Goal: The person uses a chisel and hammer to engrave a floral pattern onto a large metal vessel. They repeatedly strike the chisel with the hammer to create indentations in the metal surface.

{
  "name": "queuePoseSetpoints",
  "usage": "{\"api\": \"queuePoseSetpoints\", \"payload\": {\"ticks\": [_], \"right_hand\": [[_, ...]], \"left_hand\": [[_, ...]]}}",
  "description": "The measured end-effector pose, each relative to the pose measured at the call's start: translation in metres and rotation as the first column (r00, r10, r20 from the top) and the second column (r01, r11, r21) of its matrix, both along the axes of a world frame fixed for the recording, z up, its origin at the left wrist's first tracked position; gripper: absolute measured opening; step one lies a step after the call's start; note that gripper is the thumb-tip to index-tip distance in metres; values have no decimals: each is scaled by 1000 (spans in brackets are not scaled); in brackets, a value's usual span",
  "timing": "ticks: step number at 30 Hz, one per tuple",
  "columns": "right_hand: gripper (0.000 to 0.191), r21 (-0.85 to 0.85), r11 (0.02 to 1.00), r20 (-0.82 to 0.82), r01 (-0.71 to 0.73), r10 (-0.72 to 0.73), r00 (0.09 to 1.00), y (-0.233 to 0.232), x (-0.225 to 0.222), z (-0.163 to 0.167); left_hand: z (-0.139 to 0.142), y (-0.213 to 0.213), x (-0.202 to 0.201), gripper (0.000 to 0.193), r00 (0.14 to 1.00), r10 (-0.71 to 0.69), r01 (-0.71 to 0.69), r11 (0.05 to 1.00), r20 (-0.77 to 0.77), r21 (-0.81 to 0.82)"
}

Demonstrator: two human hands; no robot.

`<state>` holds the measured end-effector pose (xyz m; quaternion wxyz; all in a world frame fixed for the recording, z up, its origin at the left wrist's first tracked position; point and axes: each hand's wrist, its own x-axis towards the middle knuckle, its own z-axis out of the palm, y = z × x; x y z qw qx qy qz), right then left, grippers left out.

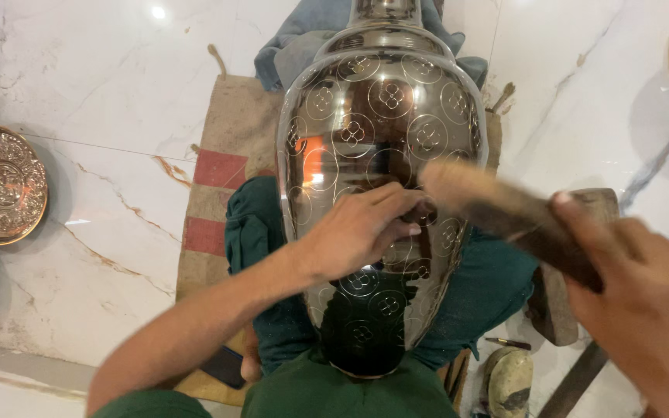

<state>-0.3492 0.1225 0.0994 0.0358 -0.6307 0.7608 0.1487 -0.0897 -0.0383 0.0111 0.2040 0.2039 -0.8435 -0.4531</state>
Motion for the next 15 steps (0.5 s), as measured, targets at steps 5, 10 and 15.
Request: {"api": "queuePoseSetpoints", "payload": {"ticks": [5,10,15], "right_hand": [[65,-181,973,159,-143,173,972,-38,12,32],[75,4,916,-121,-402,400,909,-63,39,63],[71,-62,846,-154,-529,516,843,-78,63,85]], "left_hand": [[-9,32,4,29,933,322,-315,947,-163,66],[-38,66,6,20,835,545,-524,830,-80,193],[-69,90,5,19,714,699,-700,711,-46,-63]]}}
